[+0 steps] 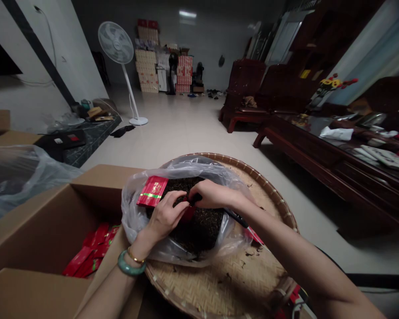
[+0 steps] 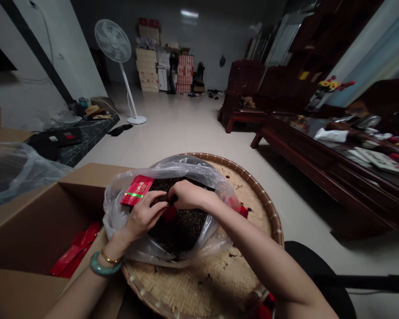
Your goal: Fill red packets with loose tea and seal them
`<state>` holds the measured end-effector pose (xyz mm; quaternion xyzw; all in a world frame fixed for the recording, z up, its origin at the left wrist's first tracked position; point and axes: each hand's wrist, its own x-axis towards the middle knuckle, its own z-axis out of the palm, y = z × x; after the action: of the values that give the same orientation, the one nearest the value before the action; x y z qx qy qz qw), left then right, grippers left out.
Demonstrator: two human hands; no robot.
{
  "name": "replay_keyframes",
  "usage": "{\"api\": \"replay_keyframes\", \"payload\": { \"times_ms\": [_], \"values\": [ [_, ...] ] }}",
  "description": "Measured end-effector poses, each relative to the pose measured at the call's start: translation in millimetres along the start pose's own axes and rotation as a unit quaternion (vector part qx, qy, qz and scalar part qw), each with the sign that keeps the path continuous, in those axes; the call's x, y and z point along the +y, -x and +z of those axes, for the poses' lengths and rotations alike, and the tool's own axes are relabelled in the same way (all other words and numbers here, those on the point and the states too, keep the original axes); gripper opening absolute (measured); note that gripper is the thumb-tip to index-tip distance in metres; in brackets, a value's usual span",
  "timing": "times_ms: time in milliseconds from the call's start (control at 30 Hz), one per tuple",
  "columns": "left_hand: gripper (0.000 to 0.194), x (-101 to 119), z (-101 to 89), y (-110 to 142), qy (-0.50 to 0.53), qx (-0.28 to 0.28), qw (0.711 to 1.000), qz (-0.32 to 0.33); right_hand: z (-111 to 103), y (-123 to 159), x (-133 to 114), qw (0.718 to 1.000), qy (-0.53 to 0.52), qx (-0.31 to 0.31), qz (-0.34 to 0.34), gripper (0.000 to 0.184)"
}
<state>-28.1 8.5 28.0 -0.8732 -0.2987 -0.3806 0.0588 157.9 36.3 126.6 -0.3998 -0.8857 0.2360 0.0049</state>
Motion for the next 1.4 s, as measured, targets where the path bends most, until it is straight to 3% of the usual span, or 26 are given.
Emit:
{"api": "replay_keyframes", "payload": {
  "times_ms": [267, 500, 667, 867, 933, 1033, 1167, 1300, 1400],
  "values": [
    [0.015, -1, -0.6, 2, 0.023, 0.028, 0.999, -0.026, 5, 2, -6, 0.994, -0.015, 0.112, 0.009, 0.037],
    [0.015, -1, -2.5, 2, 0.035, 0.022, 0.998, -0.037, 11, 5, -7, 0.99, -0.053, 0.134, -0.001, 0.035],
    [0.013, -1, -3.6, 3, 0.047, 0.015, 0.998, -0.035, 18, 1, -9, 0.994, 0.012, 0.105, -0.016, 0.026],
    [0.011, -2, -3.9, 1, 0.062, 0.025, 0.997, -0.032, 24, -2, -9, 0.986, 0.097, 0.124, 0.055, 0.028],
    [0.011, -3, -3.8, 1, 0.068, 0.03, 0.997, -0.035, 24, -1, -6, 0.987, 0.052, 0.14, 0.057, 0.034],
    [0.012, -4, -3.7, 1, 0.074, 0.033, 0.996, -0.046, 20, 2, -1, 0.985, -0.099, 0.139, 0.034, 0.036],
    [0.012, -5, -2.8, 3, 0.075, 0.03, 0.995, -0.05, 18, 7, 0, 0.947, -0.301, 0.102, 0.041, 0.036],
    [0.013, -5, -2.4, 3, 0.074, 0.033, 0.995, -0.052, 21, 9, -4, 0.956, -0.277, 0.094, 0.025, 0.04],
    [0.013, -5, -3.7, 3, 0.074, 0.034, 0.995, -0.049, 24, 11, 0, 0.955, -0.243, 0.171, 0.012, 0.041]
  ]
}}
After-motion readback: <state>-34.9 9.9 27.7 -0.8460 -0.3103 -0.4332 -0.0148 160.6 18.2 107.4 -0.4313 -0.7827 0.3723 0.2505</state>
